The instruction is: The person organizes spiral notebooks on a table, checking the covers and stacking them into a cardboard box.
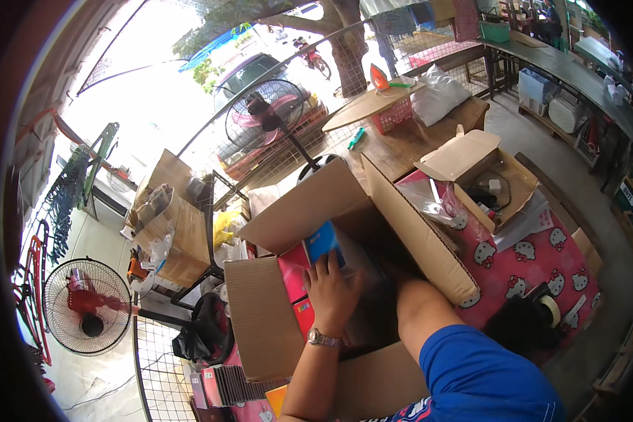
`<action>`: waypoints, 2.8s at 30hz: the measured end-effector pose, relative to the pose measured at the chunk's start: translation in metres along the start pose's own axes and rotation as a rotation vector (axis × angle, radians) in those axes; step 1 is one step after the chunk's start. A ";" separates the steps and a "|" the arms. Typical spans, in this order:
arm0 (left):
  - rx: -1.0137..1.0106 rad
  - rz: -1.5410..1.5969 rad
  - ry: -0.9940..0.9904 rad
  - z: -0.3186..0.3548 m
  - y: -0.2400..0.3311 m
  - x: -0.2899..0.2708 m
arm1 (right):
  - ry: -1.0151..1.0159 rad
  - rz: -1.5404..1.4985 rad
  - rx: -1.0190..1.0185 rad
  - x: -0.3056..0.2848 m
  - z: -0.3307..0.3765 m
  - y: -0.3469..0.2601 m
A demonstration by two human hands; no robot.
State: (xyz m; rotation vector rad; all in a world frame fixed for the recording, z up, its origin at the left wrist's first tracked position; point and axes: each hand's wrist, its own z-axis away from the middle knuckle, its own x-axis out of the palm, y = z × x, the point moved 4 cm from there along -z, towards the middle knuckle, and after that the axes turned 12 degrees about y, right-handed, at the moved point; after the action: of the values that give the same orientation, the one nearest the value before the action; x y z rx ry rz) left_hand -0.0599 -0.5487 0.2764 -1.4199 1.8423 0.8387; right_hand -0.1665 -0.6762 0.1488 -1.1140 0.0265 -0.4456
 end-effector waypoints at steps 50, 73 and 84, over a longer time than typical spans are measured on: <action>-0.311 1.451 0.193 -0.009 0.031 -0.288 | -0.517 -0.153 0.105 -0.034 0.248 -0.117; -0.572 1.492 0.345 0.320 0.047 -0.415 | -0.552 -0.313 0.090 -0.123 0.456 0.078; -0.757 1.519 -0.075 0.431 0.057 -0.301 | -0.448 -0.516 0.365 -0.179 0.461 0.339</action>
State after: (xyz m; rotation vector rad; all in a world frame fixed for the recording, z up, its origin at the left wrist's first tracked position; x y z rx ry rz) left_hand -0.0067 -0.0228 0.2762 0.0536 2.4870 2.3985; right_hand -0.1060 -0.0928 0.0261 -0.8292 -0.7231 -0.6191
